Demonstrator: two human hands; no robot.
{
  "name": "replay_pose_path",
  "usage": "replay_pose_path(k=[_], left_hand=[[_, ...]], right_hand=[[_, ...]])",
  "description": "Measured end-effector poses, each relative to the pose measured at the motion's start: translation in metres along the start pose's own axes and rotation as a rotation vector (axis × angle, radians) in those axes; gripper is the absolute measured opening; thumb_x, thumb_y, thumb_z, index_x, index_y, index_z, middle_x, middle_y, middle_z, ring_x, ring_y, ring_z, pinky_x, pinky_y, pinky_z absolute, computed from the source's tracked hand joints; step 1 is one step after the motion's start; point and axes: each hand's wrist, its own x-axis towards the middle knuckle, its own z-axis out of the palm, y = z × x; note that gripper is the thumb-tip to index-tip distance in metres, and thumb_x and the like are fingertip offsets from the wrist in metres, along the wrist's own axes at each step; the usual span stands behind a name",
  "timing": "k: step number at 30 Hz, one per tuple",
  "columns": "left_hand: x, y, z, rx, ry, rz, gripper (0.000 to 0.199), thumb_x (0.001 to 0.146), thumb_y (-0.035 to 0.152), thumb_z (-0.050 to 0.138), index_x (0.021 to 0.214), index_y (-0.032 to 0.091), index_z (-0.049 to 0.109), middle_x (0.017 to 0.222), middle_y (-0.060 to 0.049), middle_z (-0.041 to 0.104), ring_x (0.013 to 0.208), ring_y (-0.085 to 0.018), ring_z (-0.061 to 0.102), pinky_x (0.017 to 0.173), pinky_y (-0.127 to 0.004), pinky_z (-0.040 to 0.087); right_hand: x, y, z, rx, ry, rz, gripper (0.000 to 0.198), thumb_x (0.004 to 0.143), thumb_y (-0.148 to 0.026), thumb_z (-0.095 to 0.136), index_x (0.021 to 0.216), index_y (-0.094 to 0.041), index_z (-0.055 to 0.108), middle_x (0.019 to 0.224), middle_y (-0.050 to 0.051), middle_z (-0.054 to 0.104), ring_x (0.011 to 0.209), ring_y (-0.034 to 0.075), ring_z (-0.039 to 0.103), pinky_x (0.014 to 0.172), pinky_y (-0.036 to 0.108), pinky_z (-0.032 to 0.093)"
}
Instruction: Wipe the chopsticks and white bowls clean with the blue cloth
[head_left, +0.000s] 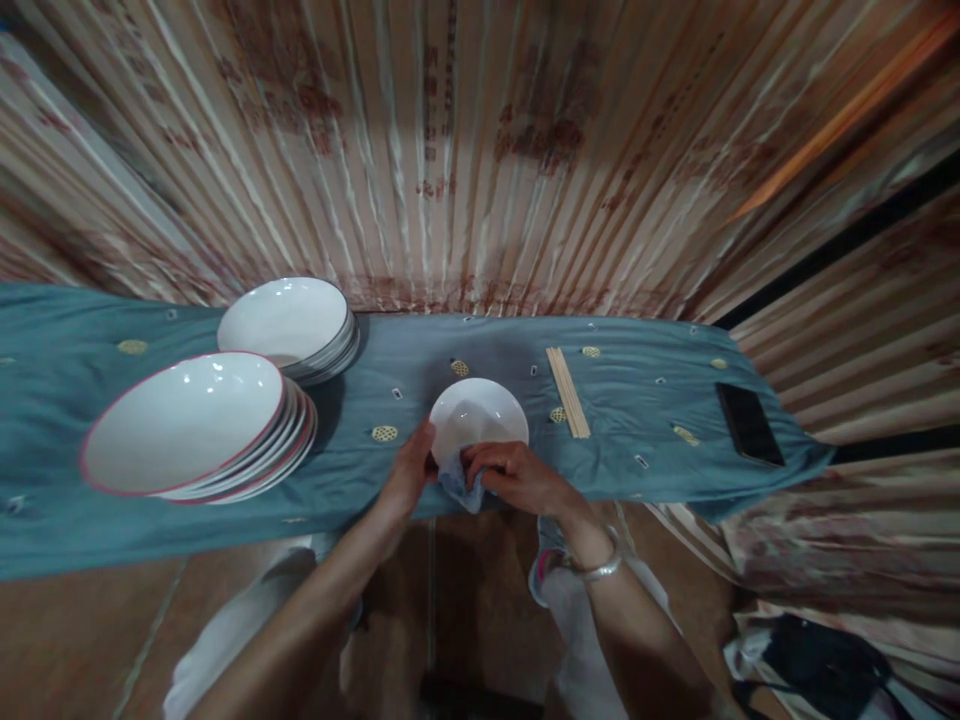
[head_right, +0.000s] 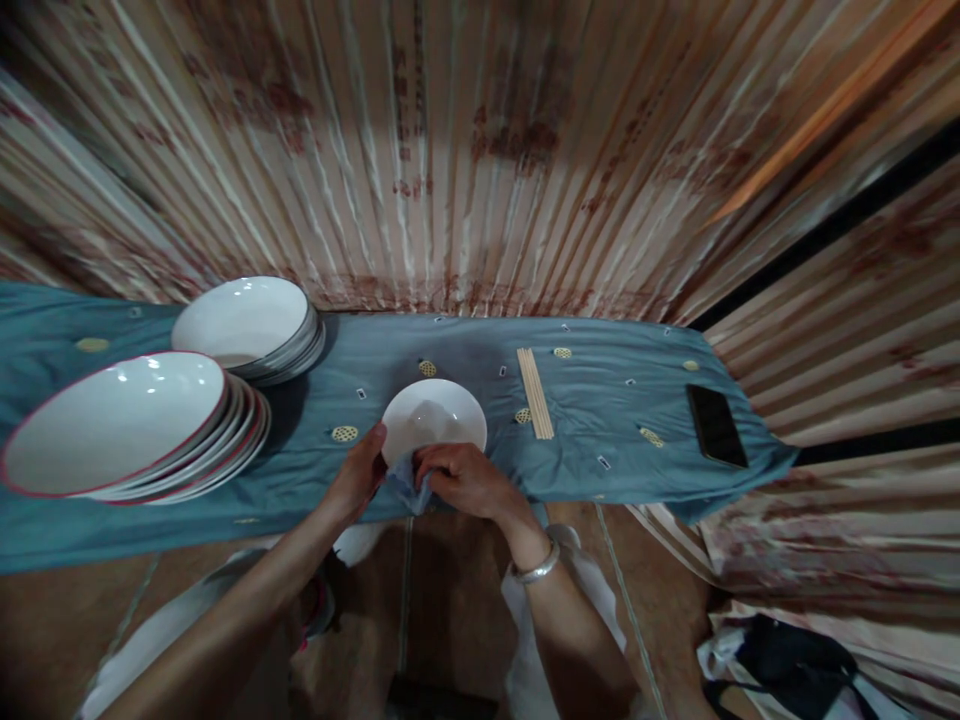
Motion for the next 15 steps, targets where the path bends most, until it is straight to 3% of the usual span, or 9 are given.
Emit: replay_pose_path(k=[4, 8, 11, 15], left_hand=[[-0.005, 0.007, 0.003, -0.011, -0.024, -0.012, 0.083, 0.067, 0.067, 0.067, 0.133, 0.018, 0.056, 0.115, -0.014, 0.07, 0.094, -0.03, 0.067, 0.059, -0.031, 0.057], [-0.006, 0.01, 0.005, -0.038, 0.001, -0.013, 0.079, 0.068, 0.064, 0.069, 0.132, 0.018, 0.057, 0.122, -0.014, 0.067, 0.106, -0.033, 0.064, 0.066, -0.036, 0.06], [-0.007, 0.012, 0.006, -0.063, 0.005, -0.028, 0.074, 0.072, 0.06, 0.068, 0.132, 0.018, 0.057, 0.117, -0.014, 0.07, 0.104, -0.033, 0.066, 0.068, -0.038, 0.06], [-0.008, 0.014, 0.008, -0.079, 0.007, -0.043, 0.072, 0.073, 0.058, 0.068, 0.132, 0.016, 0.057, 0.12, -0.015, 0.068, 0.102, -0.033, 0.066, 0.066, -0.038, 0.06]], right_hand=[[-0.012, 0.002, -0.005, -0.344, 0.057, 0.128, 0.027, 0.082, -0.005, 0.045, 0.07, -0.02, 0.064, 0.079, 0.001, 0.069, 0.079, 0.015, 0.065, 0.078, 0.027, 0.049], [-0.016, 0.016, -0.002, -0.688, 0.293, 0.118, 0.024, 0.088, -0.012, 0.045, 0.071, -0.021, 0.058, 0.073, 0.006, 0.064, 0.077, 0.02, 0.061, 0.078, 0.034, 0.051], [-0.01, 0.031, 0.002, -0.736, 0.465, 0.037, 0.026, 0.091, -0.011, 0.039, 0.075, -0.023, 0.056, 0.076, 0.009, 0.064, 0.083, 0.023, 0.061, 0.084, 0.039, 0.052], [0.004, 0.042, 0.001, -0.724, 0.588, -0.011, 0.027, 0.089, -0.008, 0.04, 0.092, -0.021, 0.064, 0.103, 0.012, 0.068, 0.102, 0.024, 0.059, 0.095, 0.045, 0.051]])
